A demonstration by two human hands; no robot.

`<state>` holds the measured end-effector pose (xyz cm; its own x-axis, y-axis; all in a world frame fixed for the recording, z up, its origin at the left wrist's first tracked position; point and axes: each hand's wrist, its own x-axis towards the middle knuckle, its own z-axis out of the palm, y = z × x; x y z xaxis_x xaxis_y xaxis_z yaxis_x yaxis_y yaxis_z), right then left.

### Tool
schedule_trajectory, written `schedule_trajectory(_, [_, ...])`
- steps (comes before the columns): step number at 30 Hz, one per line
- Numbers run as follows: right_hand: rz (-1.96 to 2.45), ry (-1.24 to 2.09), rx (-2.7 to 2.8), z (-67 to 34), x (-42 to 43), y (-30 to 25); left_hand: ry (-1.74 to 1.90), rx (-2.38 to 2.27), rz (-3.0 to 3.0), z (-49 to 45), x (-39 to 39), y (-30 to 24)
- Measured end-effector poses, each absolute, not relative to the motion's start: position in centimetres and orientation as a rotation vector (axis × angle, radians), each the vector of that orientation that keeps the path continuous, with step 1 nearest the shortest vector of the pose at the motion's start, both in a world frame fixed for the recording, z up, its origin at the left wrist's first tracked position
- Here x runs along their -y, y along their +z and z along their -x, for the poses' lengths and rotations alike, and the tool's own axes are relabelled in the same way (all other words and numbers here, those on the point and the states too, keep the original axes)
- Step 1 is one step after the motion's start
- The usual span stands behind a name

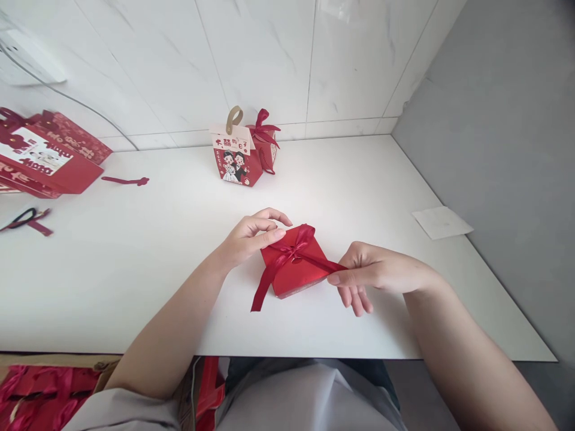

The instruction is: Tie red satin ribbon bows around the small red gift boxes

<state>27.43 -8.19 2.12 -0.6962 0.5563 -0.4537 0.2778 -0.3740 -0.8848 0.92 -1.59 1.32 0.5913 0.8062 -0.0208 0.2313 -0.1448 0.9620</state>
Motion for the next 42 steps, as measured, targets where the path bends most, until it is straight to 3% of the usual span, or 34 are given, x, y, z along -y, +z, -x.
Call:
schedule_trajectory(21, [1.043,2.132,1.732,-28.6,7.5,1.9,0.613,-0.770,-1.599,-1.2,1.7,0.8])
schedule_trajectory(31, [1.092,2.257,1.852,-28.5,7.8,2.0,0.625,-0.847,-1.709,-1.2,1.5,1.3])
schedule_trajectory(36, [1.091,2.017,1.997,-30.0,7.3,2.2,0.662,-0.806,-1.628,-0.9,1.4,0.9])
schedule_trajectory(42, [1.311,1.385,1.587,-28.5,6.8,1.7,0.601,-0.831,-1.737,-0.7,1.8,1.1])
